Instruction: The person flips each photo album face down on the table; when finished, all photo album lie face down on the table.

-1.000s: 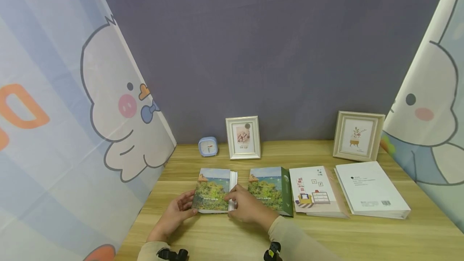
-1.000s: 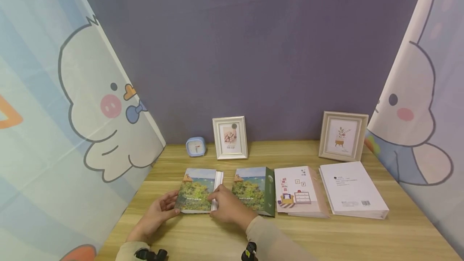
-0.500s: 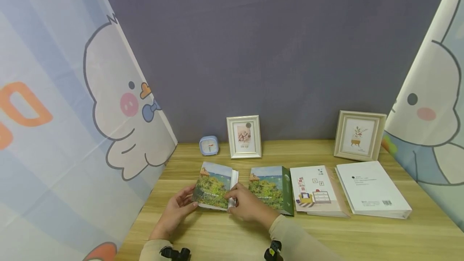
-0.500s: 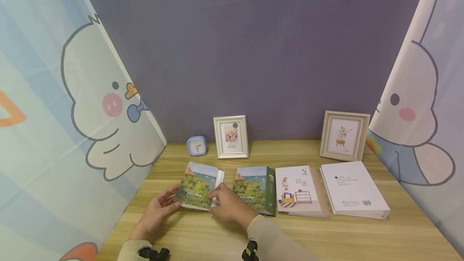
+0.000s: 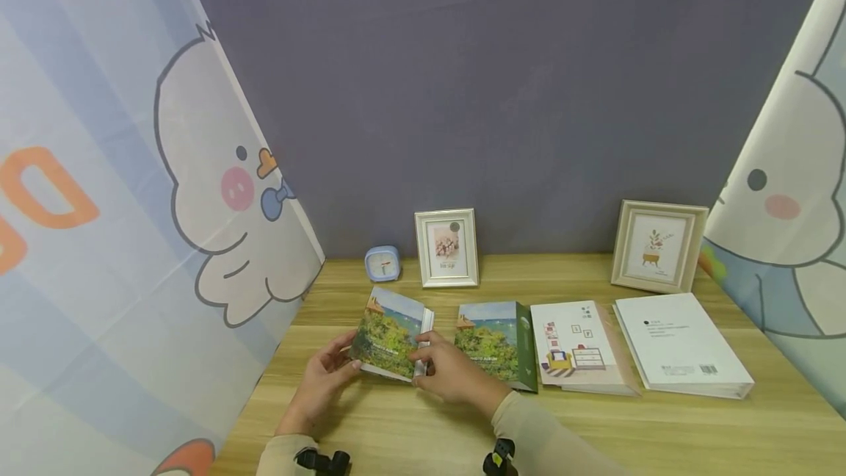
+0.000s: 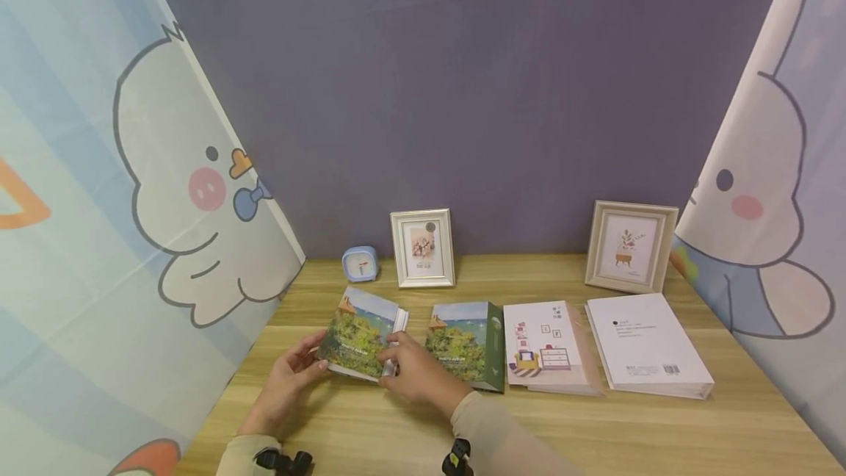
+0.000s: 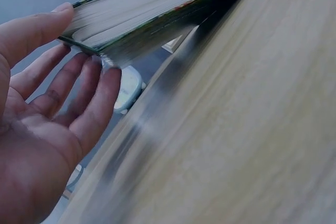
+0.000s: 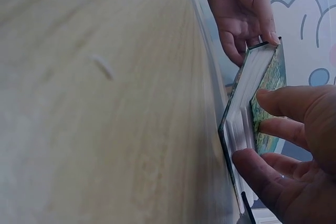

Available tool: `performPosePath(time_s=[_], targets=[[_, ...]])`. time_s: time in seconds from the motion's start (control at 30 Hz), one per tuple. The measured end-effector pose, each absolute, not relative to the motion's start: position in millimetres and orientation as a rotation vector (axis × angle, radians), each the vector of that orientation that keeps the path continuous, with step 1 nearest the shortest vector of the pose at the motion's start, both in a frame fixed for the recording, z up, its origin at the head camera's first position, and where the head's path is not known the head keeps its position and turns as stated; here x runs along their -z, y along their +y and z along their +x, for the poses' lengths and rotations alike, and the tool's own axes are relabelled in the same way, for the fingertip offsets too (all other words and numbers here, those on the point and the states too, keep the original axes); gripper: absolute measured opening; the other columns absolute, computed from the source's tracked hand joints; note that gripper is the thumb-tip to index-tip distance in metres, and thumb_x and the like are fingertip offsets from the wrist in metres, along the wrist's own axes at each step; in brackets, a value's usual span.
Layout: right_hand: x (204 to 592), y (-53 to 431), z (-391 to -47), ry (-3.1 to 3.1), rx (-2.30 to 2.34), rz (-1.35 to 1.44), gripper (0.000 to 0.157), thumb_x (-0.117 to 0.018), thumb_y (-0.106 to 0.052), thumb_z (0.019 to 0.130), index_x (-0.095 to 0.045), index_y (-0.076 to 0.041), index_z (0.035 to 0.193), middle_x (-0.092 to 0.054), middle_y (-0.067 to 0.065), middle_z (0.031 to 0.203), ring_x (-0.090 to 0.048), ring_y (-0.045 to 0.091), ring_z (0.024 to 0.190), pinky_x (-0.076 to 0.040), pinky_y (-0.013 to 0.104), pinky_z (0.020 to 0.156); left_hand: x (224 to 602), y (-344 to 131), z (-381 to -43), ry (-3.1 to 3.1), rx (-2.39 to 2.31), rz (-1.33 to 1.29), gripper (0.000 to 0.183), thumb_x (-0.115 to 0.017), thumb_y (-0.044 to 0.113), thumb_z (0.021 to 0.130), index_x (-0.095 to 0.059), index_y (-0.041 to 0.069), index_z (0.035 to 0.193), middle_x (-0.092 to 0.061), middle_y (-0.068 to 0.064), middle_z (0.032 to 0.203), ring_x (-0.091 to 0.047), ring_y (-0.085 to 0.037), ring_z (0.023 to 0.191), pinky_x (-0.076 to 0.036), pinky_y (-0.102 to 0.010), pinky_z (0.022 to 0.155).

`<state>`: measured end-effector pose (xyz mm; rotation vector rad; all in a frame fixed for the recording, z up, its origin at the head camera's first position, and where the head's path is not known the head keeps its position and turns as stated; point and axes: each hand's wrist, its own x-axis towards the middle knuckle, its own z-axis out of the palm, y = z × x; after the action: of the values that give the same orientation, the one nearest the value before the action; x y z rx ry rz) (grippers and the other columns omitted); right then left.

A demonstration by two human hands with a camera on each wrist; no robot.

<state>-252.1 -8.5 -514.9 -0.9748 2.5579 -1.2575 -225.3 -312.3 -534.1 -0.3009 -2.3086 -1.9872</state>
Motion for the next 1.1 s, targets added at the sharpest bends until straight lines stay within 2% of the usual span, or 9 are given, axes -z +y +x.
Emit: performPosePath(time_s=[0.23,0.47,0.6,0.83,1.0,1.1], targets=[[515,-9,-253,2.542,1.268,-0.971,0.04,-0.08,-0.022,0.095,-0.073,-0.01,0.133,-0.043,0.008,0.159,-0.066,0.01,0.091,-0.054,0.023,0.075,532,-312,-225,-2.26,2.069,-0.328,0.064,-0.073,0.001,0.097,-0.047,0.003,0.155,-0.042,-0.023,0.156,-0.061,-0.02,0.124,-0.059,-0.035,0.095],[517,-9,-255,2.485,1.348,-0.934,0.038,-0.081,-0.021,0.095,-0.073,-0.011,0.13,-0.045,0.007,0.156,-0.065,0.021,0.113,-0.058,0.026,0.083,530,-309,-225,-2.216,2.144,-0.378,0.066,-0.071,-0.001,0.098,-0.043,0.001,0.157,-0.037,-0.025,0.155,-0.065,-0.022,0.12,-0.061,-0.046,0.093],[518,-9,-256,2.464,1.362,-0.92,0.037,-0.08,-0.023,0.096,-0.072,-0.013,0.131,-0.045,0.005,0.156,-0.064,0.024,0.117,-0.058,0.026,0.084,530,-308,-225,-2.209,2.148,-0.369,0.065,-0.07,-0.001,0.098,-0.043,0.002,0.157,-0.037,-0.022,0.157,-0.065,-0.023,0.118,-0.061,-0.047,0.093],[518,-11,-258,2.454,1.377,-0.914,0.033,-0.077,-0.023,0.098,-0.072,-0.016,0.13,-0.045,0.002,0.155,-0.065,0.017,0.11,-0.057,0.026,0.083,529,-307,-223,-2.189,2.141,-0.373,0.065,-0.07,-0.002,0.098,-0.044,0.002,0.157,-0.041,-0.016,0.156,-0.066,-0.022,0.115,-0.061,-0.046,0.091],[517,-13,-261,2.486,1.347,-0.932,0.029,-0.076,-0.024,0.099,-0.073,-0.017,0.128,-0.048,0.002,0.152,-0.064,0.007,0.093,-0.056,0.027,0.078,526,-308,-224,-2.194,2.113,-0.428,0.065,-0.07,-0.003,0.098,-0.043,-0.001,0.156,-0.041,-0.017,0.157,-0.063,-0.019,0.123,-0.061,-0.04,0.093],[516,-14,-263,2.526,1.307,-0.951,0.029,-0.076,-0.027,0.099,-0.073,-0.02,0.126,-0.05,0.002,0.149,-0.061,0.006,0.087,-0.053,0.027,0.077,525,-309,-224,-2.205,2.095,-0.43,0.065,-0.071,-0.002,0.097,-0.044,0.0,0.156,-0.04,-0.016,0.158,-0.06,-0.018,0.126,-0.06,-0.036,0.093]])
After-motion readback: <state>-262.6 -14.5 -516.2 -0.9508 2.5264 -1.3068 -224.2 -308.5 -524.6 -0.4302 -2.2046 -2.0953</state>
